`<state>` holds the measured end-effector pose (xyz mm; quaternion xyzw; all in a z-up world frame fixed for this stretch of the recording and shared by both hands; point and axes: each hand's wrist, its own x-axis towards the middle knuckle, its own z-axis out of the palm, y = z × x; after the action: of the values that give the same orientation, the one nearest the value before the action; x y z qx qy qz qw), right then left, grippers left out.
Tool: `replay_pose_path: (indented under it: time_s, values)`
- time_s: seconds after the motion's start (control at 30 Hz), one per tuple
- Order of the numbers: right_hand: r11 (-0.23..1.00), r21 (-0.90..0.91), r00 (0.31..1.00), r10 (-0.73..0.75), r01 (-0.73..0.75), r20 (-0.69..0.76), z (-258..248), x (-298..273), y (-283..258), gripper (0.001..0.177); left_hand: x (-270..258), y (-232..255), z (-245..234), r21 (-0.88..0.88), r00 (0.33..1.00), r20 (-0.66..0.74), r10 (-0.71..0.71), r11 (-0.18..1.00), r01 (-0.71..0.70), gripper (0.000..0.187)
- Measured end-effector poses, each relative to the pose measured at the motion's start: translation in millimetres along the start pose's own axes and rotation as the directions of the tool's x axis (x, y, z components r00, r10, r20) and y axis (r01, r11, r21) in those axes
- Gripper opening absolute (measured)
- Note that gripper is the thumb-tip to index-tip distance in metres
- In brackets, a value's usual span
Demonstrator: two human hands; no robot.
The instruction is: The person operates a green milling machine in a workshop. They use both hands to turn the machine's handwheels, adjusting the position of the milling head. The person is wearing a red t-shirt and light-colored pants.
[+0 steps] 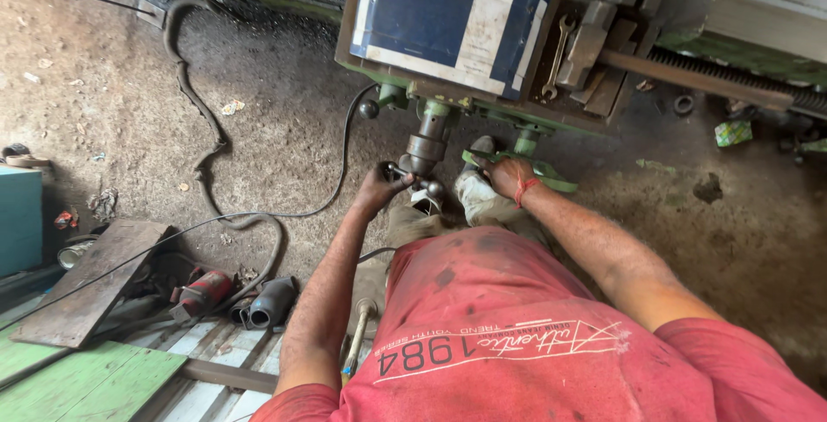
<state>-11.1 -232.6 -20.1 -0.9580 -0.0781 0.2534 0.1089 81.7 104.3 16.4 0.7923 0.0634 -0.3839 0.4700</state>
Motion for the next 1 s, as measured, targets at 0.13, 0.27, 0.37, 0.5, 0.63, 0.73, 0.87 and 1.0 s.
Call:
replay_pose_path:
  time_s: [0.13, 0.27, 0.37, 0.5, 0.63, 0.73, 0.87, 1.0]
  values:
    - [1.0, 0.017, 1.0, -0.013, 0.014, -0.023, 2.9, -0.8, 0.0, 0.053, 5.2, -7.1, 0.5, 0.103, 0.999, -0.042, 0.018, 0.995, -0.014, 0.105]
    - [0.999, 0.029, 0.999, 0.023, -0.024, 0.032, -7.7, -1.5, -4.5, 0.053, 6.5, -9.4, 0.6, 0.182, 0.994, -0.081, 0.074, 0.982, -0.059, 0.111]
    - [0.997, 0.022, 0.99, 0.066, -0.07, 0.127, -16.1, -3.3, -7.6, 0.055, 4.5, -9.6, 1.8, 0.206, 0.992, -0.113, 0.063, 0.978, -0.038, 0.11]
    - [0.998, 0.03, 0.995, 0.054, -0.057, 0.086, -19.1, -4.0, -10.0, 0.053, -1.0, -5.8, 1.3, 0.222, 0.98, -0.183, 0.079, 0.974, -0.037, 0.106]
    - [0.999, 0.019, 0.997, 0.046, -0.048, 0.066, -14.6, -3.4, -7.4, 0.053, -8.3, 6.0, -0.4, 0.265, 0.976, -0.193, 0.098, 0.963, -0.044, 0.108]
    - [0.998, 0.02, 0.995, 0.06, -0.062, 0.077, -10.0, -2.4, -5.7, 0.057, -14.3, 16.0, -4.0, 0.285, 0.974, -0.211, 0.083, 0.958, -0.02, 0.105]
    - [0.998, 0.001, 0.99, 0.069, -0.069, 0.123, -7.1, -0.8, -4.5, 0.057, -21.4, 26.6, -8.8, 0.31, 0.967, -0.235, 0.101, 0.95, -0.024, 0.099]
    - [0.998, 0.002, 0.992, 0.062, -0.063, 0.109, -6.3, -0.9, -4.1, 0.056, -25.8, 33.4, -11.5, 0.352, 0.963, -0.24, 0.119, 0.936, -0.028, 0.094]
